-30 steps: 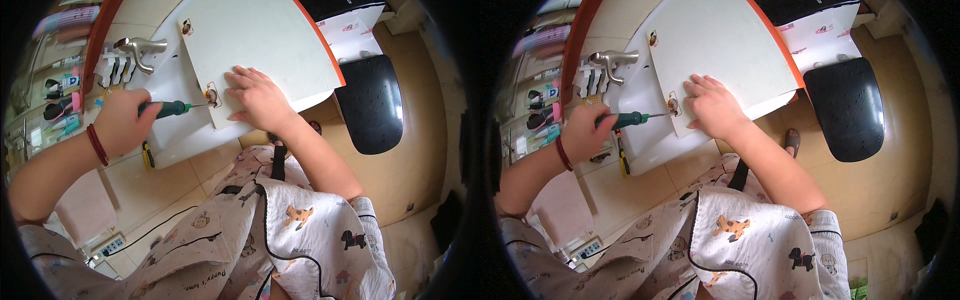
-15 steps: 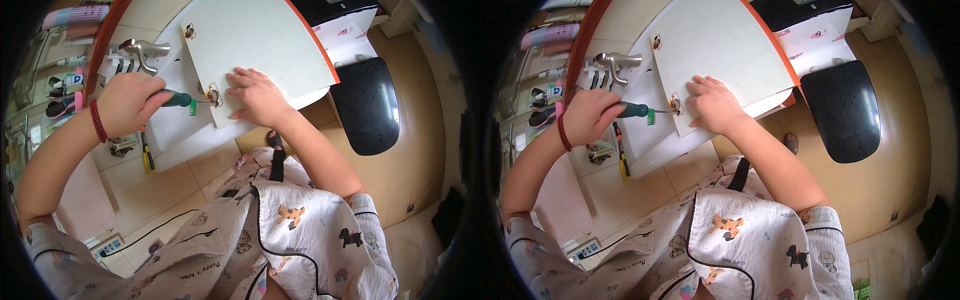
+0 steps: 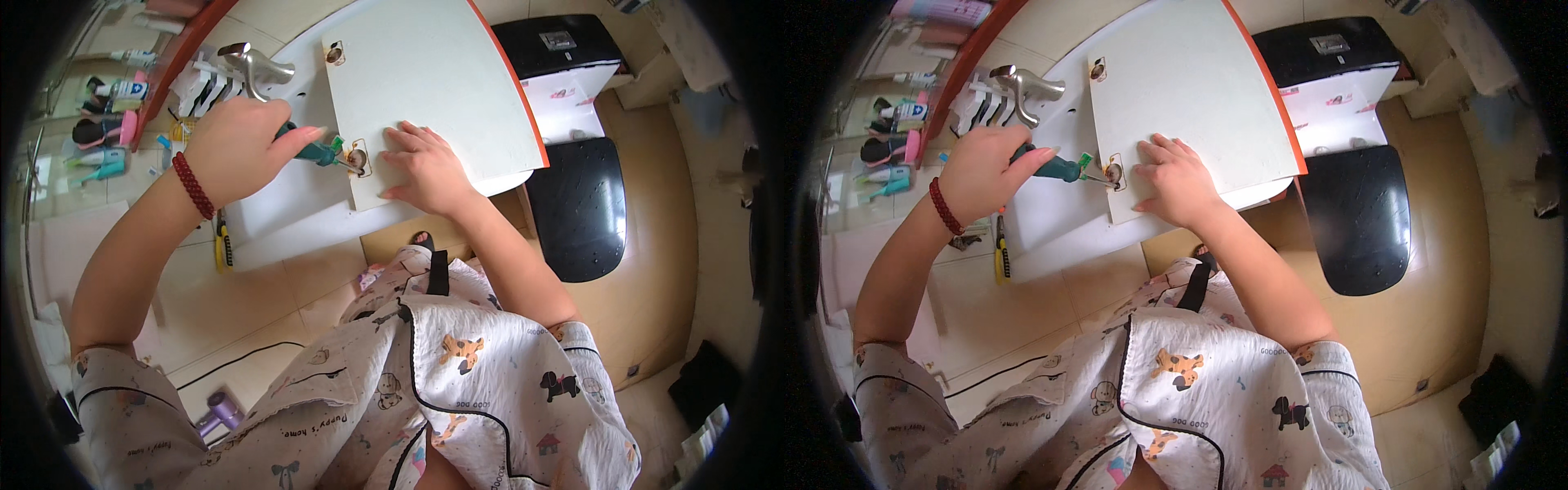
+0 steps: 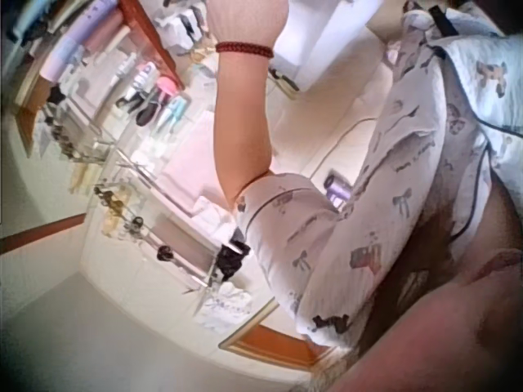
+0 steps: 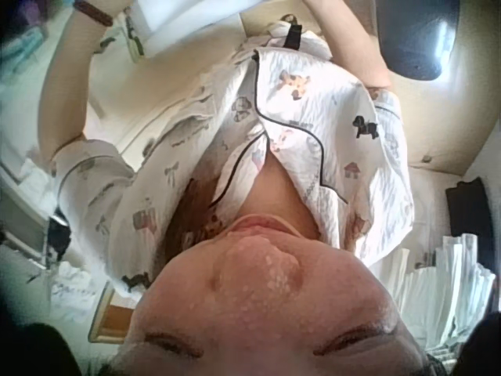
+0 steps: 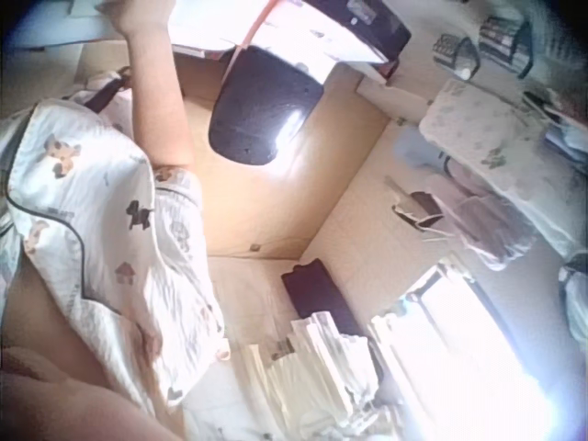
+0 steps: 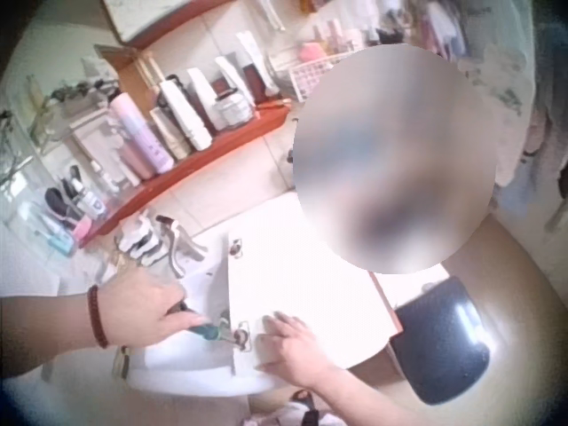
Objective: The person uses pliers and a screwdriver to remove hardware from a cabinet door, wipes down the door in the sink, and then uses a screwdriver to re-secure a hinge to the door.
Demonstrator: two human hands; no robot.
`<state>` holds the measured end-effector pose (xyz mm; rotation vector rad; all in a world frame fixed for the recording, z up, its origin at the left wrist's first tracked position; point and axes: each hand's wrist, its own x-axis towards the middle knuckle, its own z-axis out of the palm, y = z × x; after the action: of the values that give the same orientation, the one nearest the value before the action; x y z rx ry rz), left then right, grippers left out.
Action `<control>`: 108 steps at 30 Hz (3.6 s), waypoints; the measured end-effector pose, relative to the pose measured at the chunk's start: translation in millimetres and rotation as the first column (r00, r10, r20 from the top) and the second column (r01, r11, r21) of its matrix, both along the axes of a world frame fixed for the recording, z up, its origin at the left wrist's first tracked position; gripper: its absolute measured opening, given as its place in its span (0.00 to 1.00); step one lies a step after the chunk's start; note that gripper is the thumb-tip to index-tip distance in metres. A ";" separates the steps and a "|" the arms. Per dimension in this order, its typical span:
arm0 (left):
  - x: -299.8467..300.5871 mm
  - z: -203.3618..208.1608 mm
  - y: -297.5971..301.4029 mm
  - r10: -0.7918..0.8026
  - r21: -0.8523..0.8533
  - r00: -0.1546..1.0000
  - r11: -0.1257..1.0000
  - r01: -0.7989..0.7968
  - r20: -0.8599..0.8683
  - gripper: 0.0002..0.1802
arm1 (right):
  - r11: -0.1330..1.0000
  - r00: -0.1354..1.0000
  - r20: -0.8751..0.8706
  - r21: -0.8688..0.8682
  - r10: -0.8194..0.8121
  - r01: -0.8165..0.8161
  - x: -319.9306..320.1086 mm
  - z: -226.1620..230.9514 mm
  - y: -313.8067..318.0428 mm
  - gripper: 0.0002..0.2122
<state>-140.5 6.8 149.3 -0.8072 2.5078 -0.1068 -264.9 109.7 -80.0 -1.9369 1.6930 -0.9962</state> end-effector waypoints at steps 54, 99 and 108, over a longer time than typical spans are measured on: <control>127.0 -78.5 -21.6 0.453 0.436 -0.034 0.832 -0.343 -0.891 0.22 | 0.911 0.912 0.017 0.056 -0.409 0.408 74.3 8.8 -18.2 0.10; 128.2 -83.5 4.4 0.194 0.173 0.190 0.978 -0.119 -0.962 0.14 | 0.987 0.987 0.017 -0.032 -0.160 0.160 51.4 4.6 -17.8 0.10; 113.5 -50.4 -3.9 0.093 0.231 0.453 0.937 0.260 -0.887 0.13 | 0.976 0.977 0.072 -0.072 -0.200 0.205 52.2 -0.3 -19.2 0.06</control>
<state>-27.0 2.9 98.8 -0.6614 3.3906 0.9770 -212.8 90.5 -80.3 -1.7847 1.8682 -1.2036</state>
